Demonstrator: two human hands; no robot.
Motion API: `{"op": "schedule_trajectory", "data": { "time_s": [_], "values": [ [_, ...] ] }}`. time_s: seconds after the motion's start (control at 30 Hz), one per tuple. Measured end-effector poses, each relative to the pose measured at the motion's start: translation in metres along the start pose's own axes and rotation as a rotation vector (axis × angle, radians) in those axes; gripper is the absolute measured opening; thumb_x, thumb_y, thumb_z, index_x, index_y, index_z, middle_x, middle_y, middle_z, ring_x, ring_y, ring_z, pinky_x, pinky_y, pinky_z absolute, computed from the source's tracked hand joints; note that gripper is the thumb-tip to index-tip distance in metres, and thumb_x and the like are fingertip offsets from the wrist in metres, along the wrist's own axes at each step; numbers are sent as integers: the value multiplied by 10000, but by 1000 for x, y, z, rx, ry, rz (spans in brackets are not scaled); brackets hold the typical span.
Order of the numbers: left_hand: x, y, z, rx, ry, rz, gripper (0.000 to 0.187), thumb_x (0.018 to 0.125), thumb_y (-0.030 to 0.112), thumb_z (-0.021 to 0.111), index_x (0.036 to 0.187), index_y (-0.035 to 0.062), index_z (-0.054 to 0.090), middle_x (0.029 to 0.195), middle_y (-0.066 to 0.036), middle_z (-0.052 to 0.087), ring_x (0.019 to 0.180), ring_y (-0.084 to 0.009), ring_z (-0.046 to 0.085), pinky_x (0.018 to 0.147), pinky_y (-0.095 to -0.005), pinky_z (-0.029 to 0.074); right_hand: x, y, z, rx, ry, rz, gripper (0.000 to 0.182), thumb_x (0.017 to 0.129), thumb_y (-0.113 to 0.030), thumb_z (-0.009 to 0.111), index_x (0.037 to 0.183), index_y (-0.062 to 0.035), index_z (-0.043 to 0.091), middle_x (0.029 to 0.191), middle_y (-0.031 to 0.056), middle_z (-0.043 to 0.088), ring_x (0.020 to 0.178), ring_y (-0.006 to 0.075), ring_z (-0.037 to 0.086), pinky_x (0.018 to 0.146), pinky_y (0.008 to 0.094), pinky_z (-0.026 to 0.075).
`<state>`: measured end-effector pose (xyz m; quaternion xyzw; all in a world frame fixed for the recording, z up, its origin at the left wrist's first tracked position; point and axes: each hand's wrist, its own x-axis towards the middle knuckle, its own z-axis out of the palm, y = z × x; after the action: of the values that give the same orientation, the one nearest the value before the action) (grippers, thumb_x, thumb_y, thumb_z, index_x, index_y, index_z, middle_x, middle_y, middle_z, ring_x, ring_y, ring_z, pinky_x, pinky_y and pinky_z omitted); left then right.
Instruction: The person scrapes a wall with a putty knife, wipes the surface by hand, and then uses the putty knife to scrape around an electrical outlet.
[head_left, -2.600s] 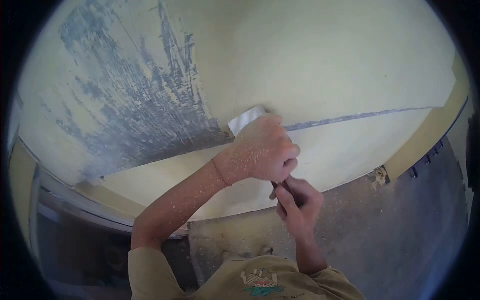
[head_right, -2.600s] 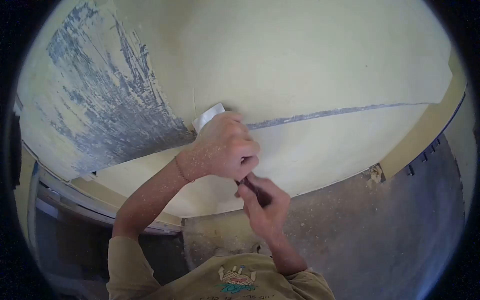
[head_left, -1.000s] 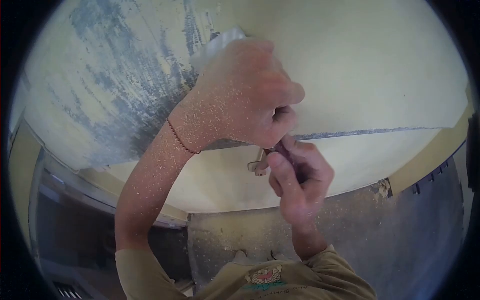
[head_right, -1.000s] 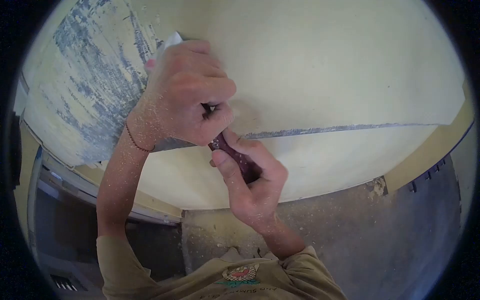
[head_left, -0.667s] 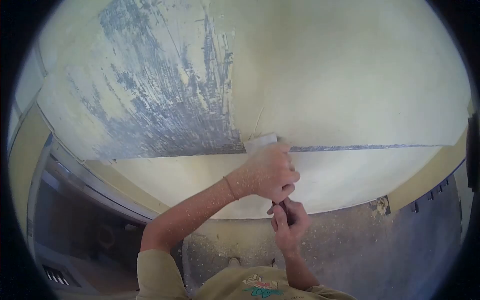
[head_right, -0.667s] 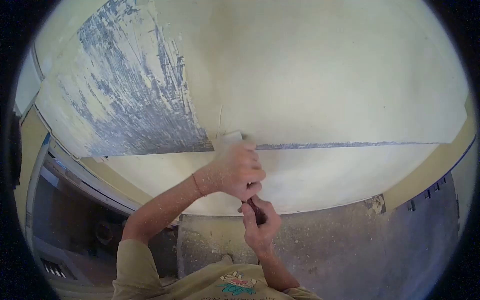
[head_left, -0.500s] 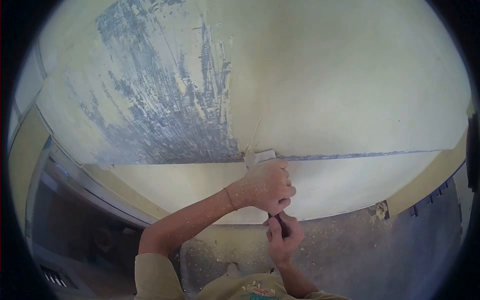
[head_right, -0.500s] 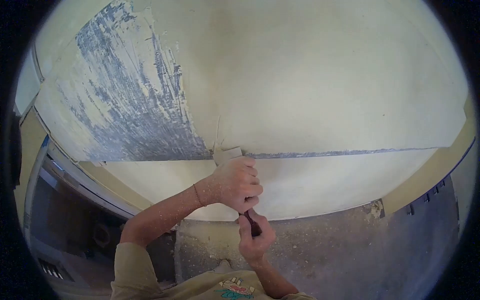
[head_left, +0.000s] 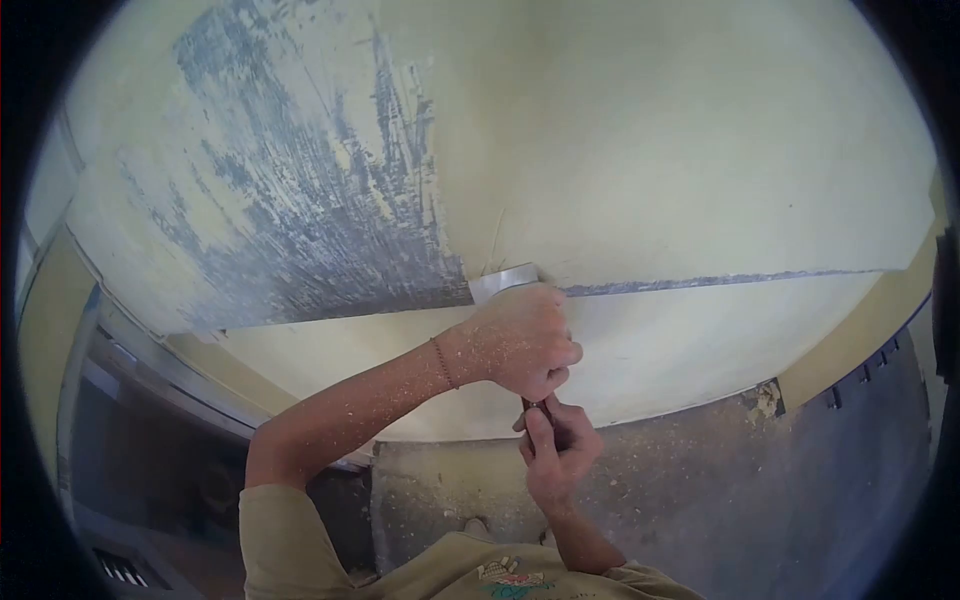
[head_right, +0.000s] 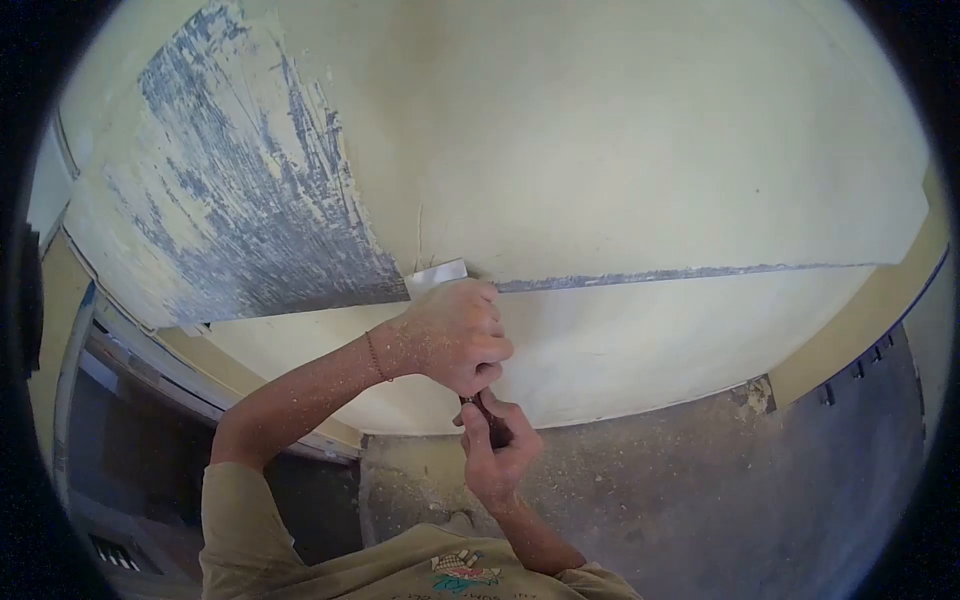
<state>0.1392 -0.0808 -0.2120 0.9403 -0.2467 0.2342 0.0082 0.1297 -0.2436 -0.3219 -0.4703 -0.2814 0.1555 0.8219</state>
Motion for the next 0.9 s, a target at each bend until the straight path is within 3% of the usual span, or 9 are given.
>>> {"op": "schedule_trajectory", "data": {
  "time_s": [0.27, 0.37, 0.6, 0.67, 0.73, 0.8, 0.9],
  "values": [
    [7, -1, -9, 68, -15, -15, 174, 578, 143, 663, 524, 121, 499, 509, -46, 520, 510, -259, 523, 572, -372, 407, 11, -11, -6, 28, -15, 46, 154, 945, -42, 606, 1073, 44, 609, 745, 95, 644, 503, 41, 458, 425, 203, 351],
    [8, 3, -13, 74, 22, -9, 170, 583, 138, 656, 528, 117, 497, 505, -46, 514, 508, -258, 517, 567, -369, 397, 16, -6, -5, 32, -60, -41, 159, 944, -47, 614, 1074, 45, 608, 747, 94, 644, 506, 35, 455, 429, 199, 349],
    [3, 4, 2, -1, 48, -46, 176, 574, 145, 597, 482, 94, 455, 471, -56, 479, 475, -271, 465, 581, -376, 391, 3, 1, -6, 3, 7, -8, 151, 941, -23, 599, 1074, 47, 602, 756, 104, 650, 503, 33, 455, 426, 196, 341],
    [4, 0, -11, 31, 22, -53, 182, 576, 114, 615, 516, 113, 443, 496, -40, 461, 497, -255, 467, 554, -372, 395, 8, -3, 4, -2, 17, 7, 147, 941, -18, 595, 1072, 46, 600, 756, 105, 650, 501, 34, 454, 425, 196, 339],
    [7, -10, -36, 128, 108, -14, 183, 557, 126, 614, 509, 117, 437, 498, -40, 460, 506, -253, 472, 537, -380, 406, 20, -12, 25, 109, 10, -49, 180, 914, -29, 657, 1070, 56, 632, 772, 87, 680, 608, 52, 541, 523, 202, 423],
    [22, -13, -92, 320, 44, -19, 189, 545, 143, 618, 508, 115, 434, 496, -42, 445, 519, -266, 479, 521, -389, 411, 42, -29, 55, 49, -21, -227, 165, 944, -41, 614, 1078, 49, 585, 736, 101, 644, 495, 26, 438, 423, 194, 322],
    [44, -25, -149, 428, 122, -4, 196, 541, 138, 617, 513, 103, 426, 504, -46, 436, 515, -277, 466, 513, -395, 402, 79, -64, 82, 93, -66, -326, 180, 947, -55, 618, 1091, 47, 581, 732, 93, 642, 493, 19, 427, 424, 195, 314]
  ]
}}
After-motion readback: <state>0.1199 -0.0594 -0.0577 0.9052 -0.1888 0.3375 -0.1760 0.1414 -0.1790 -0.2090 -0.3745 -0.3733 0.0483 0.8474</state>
